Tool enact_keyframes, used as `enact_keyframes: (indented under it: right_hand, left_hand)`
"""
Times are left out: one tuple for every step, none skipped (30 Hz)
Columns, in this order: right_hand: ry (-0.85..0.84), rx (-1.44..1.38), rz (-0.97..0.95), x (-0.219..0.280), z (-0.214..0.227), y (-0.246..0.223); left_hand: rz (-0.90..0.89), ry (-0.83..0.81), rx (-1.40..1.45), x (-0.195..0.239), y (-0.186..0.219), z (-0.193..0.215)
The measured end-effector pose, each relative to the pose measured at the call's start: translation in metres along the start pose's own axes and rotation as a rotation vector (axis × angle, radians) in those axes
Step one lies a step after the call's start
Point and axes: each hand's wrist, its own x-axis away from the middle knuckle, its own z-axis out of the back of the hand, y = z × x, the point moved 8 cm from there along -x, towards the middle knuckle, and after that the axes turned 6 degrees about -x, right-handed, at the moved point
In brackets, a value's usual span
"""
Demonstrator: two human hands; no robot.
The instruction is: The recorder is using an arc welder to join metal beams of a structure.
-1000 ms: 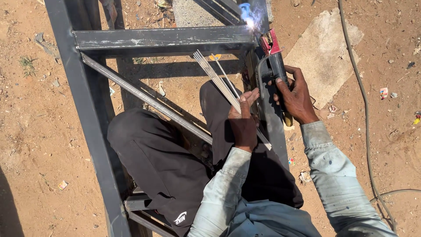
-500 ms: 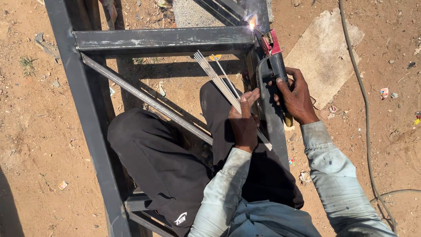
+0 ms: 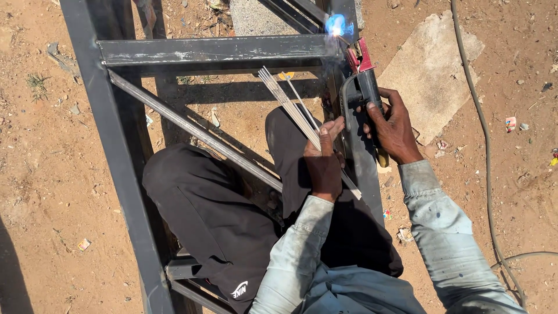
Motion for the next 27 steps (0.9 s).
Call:
enact_keyframes:
  right_hand:
    - [-0.001, -0.002, 0.005, 0.0001, -0.0001, -0.0002]
    - [-0.003, -0.004, 0.009, 0.0006, -0.0002, -0.0002]
    - [-0.004, -0.003, 0.007, 0.0013, -0.0002, 0.0001]
    - [-0.007, -0.010, 0.012, 0.0013, -0.0002, -0.0003]
    - [-0.010, -0.017, 0.017, 0.0013, -0.0002, -0.0009]
    - [-0.011, -0.017, 0.016, 0.0016, -0.0002, -0.0008]
    - [-0.009, -0.011, 0.017, 0.0020, 0.0000, -0.0009]
    - [-0.006, -0.005, 0.021, 0.0016, 0.0008, -0.0014]
    - [-0.005, -0.005, 0.022, 0.0014, 0.0009, -0.0018]
    - [-0.007, -0.009, 0.014, 0.0016, 0.0009, -0.0014]
    - [-0.009, -0.014, 0.006, 0.0018, 0.0008, -0.0009]
    - [-0.010, -0.013, 0.005, 0.0017, 0.0009, -0.0004]
    - [-0.012, -0.020, 0.010, 0.0016, 0.0009, -0.0003]
    - [-0.015, -0.028, 0.016, 0.0011, 0.0008, -0.0004]
    - [-0.016, -0.027, 0.017, 0.0007, 0.0005, -0.0005]
    - [-0.016, -0.033, 0.017, 0.0007, 0.0002, -0.0004]
    - [-0.016, -0.038, 0.017, 0.0006, 0.0000, -0.0001]
    - [-0.016, -0.038, 0.017, 0.0008, -0.0002, -0.0010]
    - [-0.016, -0.038, 0.015, 0.0010, -0.0005, -0.0017]
    - [-0.017, -0.037, 0.012, 0.0012, -0.0009, -0.0023]
    - [-0.017, -0.037, 0.011, 0.0012, -0.0009, -0.0029]
    - [-0.013, -0.028, 0.010, 0.0015, -0.0008, -0.0033]
    - [-0.010, -0.019, 0.008, 0.0019, -0.0007, -0.0037]
    - [-0.010, -0.019, 0.009, 0.0014, -0.0003, -0.0027]
    - [-0.015, -0.029, 0.016, 0.0009, -0.0004, -0.0023]
    - [-0.022, -0.039, 0.023, 0.0007, -0.0010, -0.0016]
    - [-0.023, -0.039, 0.022, 0.0004, -0.0015, -0.0018]
  left_hand:
    - [0.006, 0.004, -0.021, -0.0003, -0.0007, 0.0006]
    - [0.012, 0.010, -0.041, 0.0000, -0.0017, 0.0014]
    - [0.013, 0.012, -0.040, 0.0010, 0.0003, 0.0010]
    - [0.020, 0.009, -0.036, 0.0012, 0.0021, 0.0002]
    - [0.026, 0.007, -0.032, 0.0015, 0.0040, -0.0006]
    - [0.027, 0.008, -0.032, 0.0020, 0.0046, -0.0007]
    - [0.031, 0.012, -0.035, 0.0025, 0.0048, -0.0006]
    - [0.034, 0.012, -0.037, 0.0021, 0.0052, -0.0013]
    - [0.034, 0.011, -0.037, 0.0017, 0.0051, -0.0014]
    - [0.045, 0.016, -0.030, 0.0019, 0.0040, -0.0011]
    - [0.057, 0.021, -0.022, 0.0021, 0.0028, -0.0006]
    - [0.056, 0.022, -0.022, 0.0024, 0.0032, -0.0005]
    - [0.060, 0.022, -0.034, 0.0027, 0.0034, -0.0005]
    - [0.062, 0.021, -0.045, 0.0025, 0.0039, -0.0005]
    - [0.061, 0.022, -0.045, 0.0024, 0.0032, -0.0004]
    - [0.062, 0.018, -0.034, 0.0024, 0.0024, -0.0004]
    - [0.062, 0.015, -0.022, 0.0025, 0.0015, -0.0006]
    - [0.062, 0.014, -0.023, 0.0025, 0.0017, -0.0007]
    - [0.061, 0.016, -0.028, 0.0024, 0.0020, -0.0006]
    - [0.060, 0.019, -0.033, 0.0024, 0.0023, -0.0005]
    - [0.061, 0.019, -0.033, 0.0022, 0.0034, -0.0007]
    - [0.068, 0.019, -0.033, 0.0025, 0.0040, -0.0008]
    - [0.075, 0.019, -0.032, 0.0027, 0.0045, -0.0009]
    - [0.075, 0.018, -0.032, 0.0021, 0.0041, -0.0012]
    - [0.078, 0.019, -0.029, 0.0016, 0.0036, -0.0014]
    - [0.081, 0.021, -0.027, 0.0015, 0.0030, -0.0011]
    - [0.081, 0.023, -0.028, 0.0014, 0.0027, -0.0009]
